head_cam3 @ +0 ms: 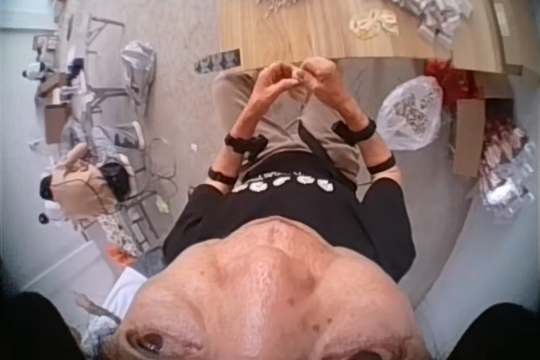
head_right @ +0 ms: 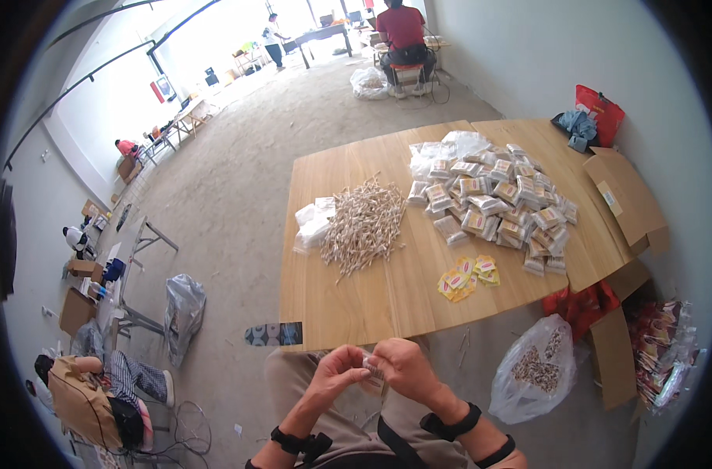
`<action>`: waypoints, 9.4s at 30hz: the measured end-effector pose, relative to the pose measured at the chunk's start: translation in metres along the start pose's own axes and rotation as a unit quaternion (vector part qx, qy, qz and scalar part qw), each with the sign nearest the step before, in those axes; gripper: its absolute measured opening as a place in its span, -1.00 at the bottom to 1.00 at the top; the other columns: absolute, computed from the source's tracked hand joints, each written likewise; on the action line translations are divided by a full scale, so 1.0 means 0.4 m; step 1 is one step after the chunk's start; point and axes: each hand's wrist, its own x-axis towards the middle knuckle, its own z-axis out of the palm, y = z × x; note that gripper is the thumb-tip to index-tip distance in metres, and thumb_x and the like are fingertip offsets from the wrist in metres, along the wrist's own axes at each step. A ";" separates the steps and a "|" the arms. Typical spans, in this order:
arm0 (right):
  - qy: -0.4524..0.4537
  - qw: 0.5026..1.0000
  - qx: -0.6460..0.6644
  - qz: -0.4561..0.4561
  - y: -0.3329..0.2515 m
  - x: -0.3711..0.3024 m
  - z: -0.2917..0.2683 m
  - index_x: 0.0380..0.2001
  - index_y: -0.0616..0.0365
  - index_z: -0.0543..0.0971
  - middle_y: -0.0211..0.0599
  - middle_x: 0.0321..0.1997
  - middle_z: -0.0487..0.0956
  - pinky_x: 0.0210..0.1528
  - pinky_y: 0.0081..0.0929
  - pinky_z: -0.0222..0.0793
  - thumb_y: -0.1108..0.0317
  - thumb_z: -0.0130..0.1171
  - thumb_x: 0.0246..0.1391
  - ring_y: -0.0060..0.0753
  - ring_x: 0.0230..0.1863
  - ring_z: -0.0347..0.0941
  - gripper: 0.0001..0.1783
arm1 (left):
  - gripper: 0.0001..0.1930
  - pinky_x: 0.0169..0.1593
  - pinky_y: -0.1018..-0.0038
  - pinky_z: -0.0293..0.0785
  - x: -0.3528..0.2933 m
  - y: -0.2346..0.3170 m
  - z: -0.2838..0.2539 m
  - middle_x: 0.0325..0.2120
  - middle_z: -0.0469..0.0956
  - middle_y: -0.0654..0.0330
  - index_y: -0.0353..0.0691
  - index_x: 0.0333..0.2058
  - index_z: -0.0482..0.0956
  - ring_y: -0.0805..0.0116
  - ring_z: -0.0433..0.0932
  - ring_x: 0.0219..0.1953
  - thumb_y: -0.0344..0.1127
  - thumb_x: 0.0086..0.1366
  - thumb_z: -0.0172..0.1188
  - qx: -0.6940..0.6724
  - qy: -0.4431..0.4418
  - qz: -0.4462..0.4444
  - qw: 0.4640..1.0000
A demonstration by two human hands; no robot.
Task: Counting and packaging cotton swabs into small plastic bags with paper inserts.
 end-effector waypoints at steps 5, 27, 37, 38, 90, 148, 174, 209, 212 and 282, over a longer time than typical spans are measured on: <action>0.002 0.991 0.094 0.097 -0.049 -0.002 0.006 -0.31 0.28 0.61 -0.16 -0.47 0.57 -0.32 -0.45 0.39 0.43 0.29 0.06 -0.42 -0.40 0.50 -0.85 | -0.86 -0.10 0.60 0.48 0.006 0.043 -0.008 -0.31 0.58 0.29 -0.33 -0.21 0.53 0.58 0.54 -0.22 -0.48 0.29 0.27 0.051 0.008 0.049 0.997; -0.092 0.944 0.280 0.148 -0.073 -0.034 -0.005 -0.13 0.27 0.61 -0.57 -0.39 0.54 -0.31 -0.64 0.32 0.42 0.30 0.11 -0.77 -0.36 0.32 -0.74 | -0.79 -0.25 0.64 0.46 -0.015 0.168 0.058 -0.42 0.57 0.27 -0.28 -0.28 0.51 0.58 0.53 -0.38 -0.65 0.13 0.26 0.030 0.135 0.140 0.980; -0.097 0.956 0.225 0.163 0.029 -0.047 0.004 -0.34 0.25 0.58 -0.38 -0.55 0.53 -0.40 -0.53 0.35 0.30 0.34 0.06 -0.65 -0.47 0.37 -0.77 | -0.72 -0.20 0.65 0.43 0.020 0.125 0.043 -0.38 0.53 0.29 -0.34 -0.15 0.51 0.56 0.50 -0.33 -0.62 0.15 0.26 0.064 0.123 0.090 0.986; -0.093 0.948 0.240 0.190 0.059 -0.047 -0.010 -0.37 0.24 0.59 -0.43 -0.54 0.54 -0.43 -0.55 0.36 0.29 0.35 0.05 -0.68 -0.48 0.39 -0.77 | -0.72 -0.20 0.65 0.43 0.027 0.105 0.034 -0.38 0.53 0.29 -0.34 -0.15 0.51 0.56 0.50 -0.33 -0.62 0.15 0.26 0.064 0.115 0.092 0.987; -0.043 0.970 -0.086 0.222 0.171 0.163 0.066 -0.49 0.31 0.61 -0.24 -0.58 0.57 -0.47 -0.41 0.36 0.14 0.38 -0.01 -0.44 -0.56 0.46 -0.63 | -0.86 -0.28 0.56 0.55 0.107 0.078 -0.446 -0.47 0.61 0.28 -0.19 -0.40 0.49 0.53 0.60 -0.39 -0.51 0.19 0.30 -0.040 0.287 0.095 0.952; -0.150 0.964 -0.182 0.121 0.094 0.228 0.525 -0.53 0.07 0.56 -0.25 -0.54 0.59 -0.40 -0.26 0.39 0.26 0.33 -0.05 -0.17 -0.45 0.56 -0.83 | -0.80 -0.37 0.61 0.46 -0.058 -0.112 -0.641 -0.40 0.65 0.32 -0.20 -0.24 0.60 0.55 0.58 -0.41 -0.39 0.17 0.42 -0.129 0.591 0.152 0.782; -0.144 0.971 -0.170 0.092 0.097 0.217 0.525 -0.53 0.10 0.52 -0.23 -0.50 0.59 -0.37 -0.22 0.39 0.28 0.33 -0.04 -0.11 -0.40 0.55 -0.81 | -0.62 -0.39 0.57 0.58 -0.033 -0.130 -0.591 -0.38 0.67 0.20 -0.34 -0.05 0.54 0.48 0.64 -0.41 -0.54 0.14 0.39 -0.137 0.584 0.116 0.792; 0.050 0.906 -0.405 0.112 0.367 0.518 0.109 0.10 -0.10 0.51 0.02 0.08 0.31 0.06 -0.10 0.46 0.15 0.37 -0.01 0.16 0.09 0.42 -0.44 | -0.63 -0.01 0.50 0.48 -0.014 -0.100 -0.284 -0.13 0.57 0.14 -0.31 -0.03 0.52 0.37 0.54 -0.07 -0.55 0.16 0.27 0.098 0.432 0.068 0.894; 0.075 0.898 -0.431 0.038 0.367 0.456 0.156 0.10 0.05 0.48 0.10 0.11 0.29 0.06 -0.08 0.47 0.24 0.35 0.00 0.20 0.07 0.44 -0.44 | -0.53 0.13 0.42 0.44 0.081 -0.074 -0.286 0.02 0.52 0.05 -0.37 0.07 0.48 0.23 0.51 0.05 -0.51 0.15 0.29 0.319 0.331 0.120 0.880; -0.053 0.953 -0.292 -0.054 0.232 0.271 0.299 -0.50 0.17 0.55 -0.10 -0.40 0.50 -0.25 -0.10 0.45 0.47 0.19 -0.03 0.06 -0.33 0.52 -0.97 | -0.15 0.41 -0.03 -0.02 0.026 -0.102 -0.293 0.34 0.24 0.08 -0.29 0.26 0.34 0.16 0.12 0.42 -0.12 -0.01 0.46 0.689 0.112 0.142 0.702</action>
